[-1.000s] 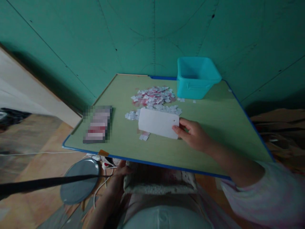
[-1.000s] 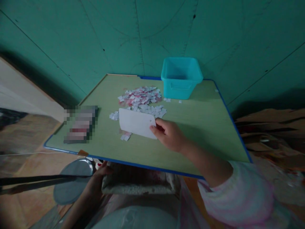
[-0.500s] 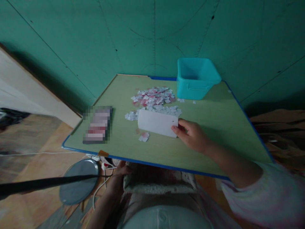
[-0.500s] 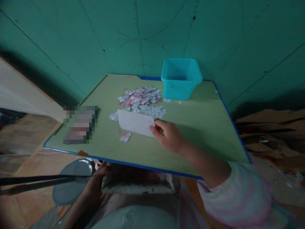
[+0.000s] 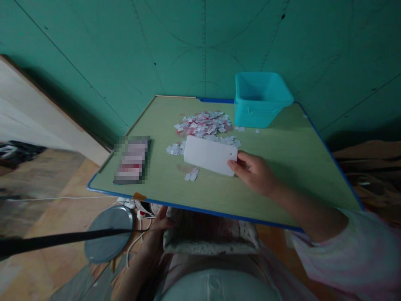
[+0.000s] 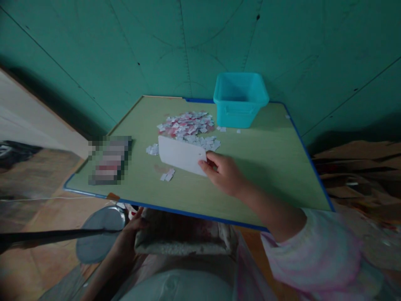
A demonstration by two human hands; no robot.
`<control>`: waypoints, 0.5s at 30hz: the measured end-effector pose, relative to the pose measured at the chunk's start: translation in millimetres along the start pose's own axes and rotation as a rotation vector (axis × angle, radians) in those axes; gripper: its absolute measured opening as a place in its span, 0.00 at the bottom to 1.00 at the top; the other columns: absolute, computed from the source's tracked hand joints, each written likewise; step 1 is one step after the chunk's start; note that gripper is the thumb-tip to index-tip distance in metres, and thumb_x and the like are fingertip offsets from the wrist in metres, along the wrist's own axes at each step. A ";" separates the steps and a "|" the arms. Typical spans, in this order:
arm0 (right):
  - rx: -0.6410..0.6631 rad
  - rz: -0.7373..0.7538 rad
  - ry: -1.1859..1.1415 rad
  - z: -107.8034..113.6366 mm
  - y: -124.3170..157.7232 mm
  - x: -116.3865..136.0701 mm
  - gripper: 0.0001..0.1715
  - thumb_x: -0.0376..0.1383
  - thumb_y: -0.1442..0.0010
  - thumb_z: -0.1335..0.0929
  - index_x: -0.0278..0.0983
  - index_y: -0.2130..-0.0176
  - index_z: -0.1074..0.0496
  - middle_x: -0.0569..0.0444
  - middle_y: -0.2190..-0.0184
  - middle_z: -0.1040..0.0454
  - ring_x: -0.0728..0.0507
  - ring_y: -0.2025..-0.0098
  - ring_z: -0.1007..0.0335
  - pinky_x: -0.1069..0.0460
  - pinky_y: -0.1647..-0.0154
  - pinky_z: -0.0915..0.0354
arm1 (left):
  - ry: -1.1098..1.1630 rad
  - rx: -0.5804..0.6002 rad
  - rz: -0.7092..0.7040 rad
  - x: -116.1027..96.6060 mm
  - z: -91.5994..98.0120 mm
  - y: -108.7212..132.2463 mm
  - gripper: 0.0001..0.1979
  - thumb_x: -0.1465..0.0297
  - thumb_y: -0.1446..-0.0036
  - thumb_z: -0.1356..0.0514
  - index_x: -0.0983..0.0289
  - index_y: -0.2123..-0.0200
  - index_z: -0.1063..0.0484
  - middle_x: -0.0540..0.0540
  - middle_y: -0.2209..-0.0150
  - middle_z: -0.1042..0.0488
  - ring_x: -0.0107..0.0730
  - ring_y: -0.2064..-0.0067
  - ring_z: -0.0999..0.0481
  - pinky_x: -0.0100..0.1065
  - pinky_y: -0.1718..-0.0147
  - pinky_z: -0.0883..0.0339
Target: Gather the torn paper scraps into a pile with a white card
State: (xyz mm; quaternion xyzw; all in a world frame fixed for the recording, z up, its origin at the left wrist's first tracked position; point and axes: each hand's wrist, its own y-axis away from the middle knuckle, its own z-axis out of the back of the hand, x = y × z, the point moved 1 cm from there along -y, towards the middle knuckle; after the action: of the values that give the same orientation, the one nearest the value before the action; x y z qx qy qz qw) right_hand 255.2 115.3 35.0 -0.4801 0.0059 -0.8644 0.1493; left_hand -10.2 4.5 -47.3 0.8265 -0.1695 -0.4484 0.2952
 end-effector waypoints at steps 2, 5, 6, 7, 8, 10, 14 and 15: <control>-0.028 -0.004 -0.050 3.7 1.0 0.3 0.16 0.45 0.43 0.38 0.35 0.68 0.33 0.55 0.76 0.33 0.49 0.74 0.41 0.55 0.75 0.47 | -0.012 0.000 0.010 1.6 2.5 0.1 0.29 0.81 0.61 0.45 0.53 0.54 0.31 0.46 0.71 0.22 0.35 0.68 0.23 0.35 0.64 0.31; -0.018 0.002 -0.106 8.1 3.5 1.5 0.15 0.45 0.44 0.38 0.35 0.68 0.33 0.56 0.76 0.34 0.49 0.74 0.42 0.55 0.75 0.47 | -0.025 -0.029 0.029 1.4 2.5 1.9 0.30 0.80 0.60 0.45 0.52 0.51 0.33 0.46 0.71 0.21 0.34 0.67 0.22 0.35 0.63 0.31; -0.003 0.005 -0.109 8.8 4.2 2.2 0.15 0.44 0.44 0.38 0.35 0.69 0.33 0.56 0.77 0.34 0.49 0.74 0.42 0.55 0.75 0.48 | -0.027 -0.027 0.025 0.7 1.3 2.5 0.31 0.80 0.60 0.45 0.52 0.51 0.33 0.46 0.71 0.21 0.35 0.67 0.22 0.35 0.63 0.31; 0.011 0.007 -0.105 9.4 4.6 2.8 0.14 0.44 0.44 0.38 0.35 0.69 0.33 0.56 0.77 0.34 0.50 0.74 0.42 0.55 0.75 0.48 | -0.026 -0.018 0.022 -0.3 -0.4 3.2 0.31 0.80 0.61 0.45 0.52 0.51 0.33 0.47 0.71 0.21 0.35 0.67 0.22 0.35 0.63 0.31; 0.020 0.008 -0.097 10.1 4.8 3.4 0.14 0.43 0.45 0.37 0.35 0.70 0.32 0.56 0.77 0.35 0.50 0.74 0.42 0.55 0.76 0.48 | -0.023 -0.008 0.021 -1.5 -2.5 3.9 0.32 0.81 0.62 0.45 0.53 0.51 0.32 0.47 0.71 0.21 0.36 0.66 0.22 0.35 0.63 0.31; 0.002 0.005 -0.078 12.9 4.0 3.7 0.12 0.42 0.46 0.37 0.35 0.70 0.32 0.57 0.78 0.35 0.50 0.75 0.43 0.55 0.76 0.49 | -0.007 0.008 0.021 -4.0 -7.2 5.5 0.32 0.81 0.64 0.45 0.54 0.52 0.32 0.47 0.71 0.21 0.37 0.66 0.22 0.36 0.63 0.31; -0.185 -0.043 -0.070 25.4 -0.7 0.5 0.08 0.39 0.48 0.37 0.36 0.73 0.34 0.58 0.81 0.39 0.50 0.77 0.46 0.54 0.78 0.51 | 0.018 0.023 0.018 -7.0 -12.5 8.4 0.32 0.81 0.66 0.45 0.56 0.53 0.31 0.48 0.70 0.21 0.40 0.63 0.23 0.36 0.62 0.31; -0.241 -0.060 -0.079 28.6 -2.0 -0.5 0.08 0.38 0.49 0.37 0.36 0.74 0.34 0.58 0.81 0.40 0.50 0.78 0.47 0.54 0.78 0.52 | 0.016 0.021 0.018 -7.0 -12.1 8.6 0.31 0.81 0.66 0.45 0.56 0.53 0.31 0.48 0.69 0.21 0.40 0.62 0.23 0.36 0.62 0.31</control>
State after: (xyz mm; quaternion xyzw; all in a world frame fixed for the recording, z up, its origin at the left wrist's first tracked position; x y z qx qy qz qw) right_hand 278.7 121.1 50.2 -0.5283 0.0896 -0.8418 0.0646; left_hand -3.9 5.7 -32.2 0.8316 -0.1794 -0.4373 0.2917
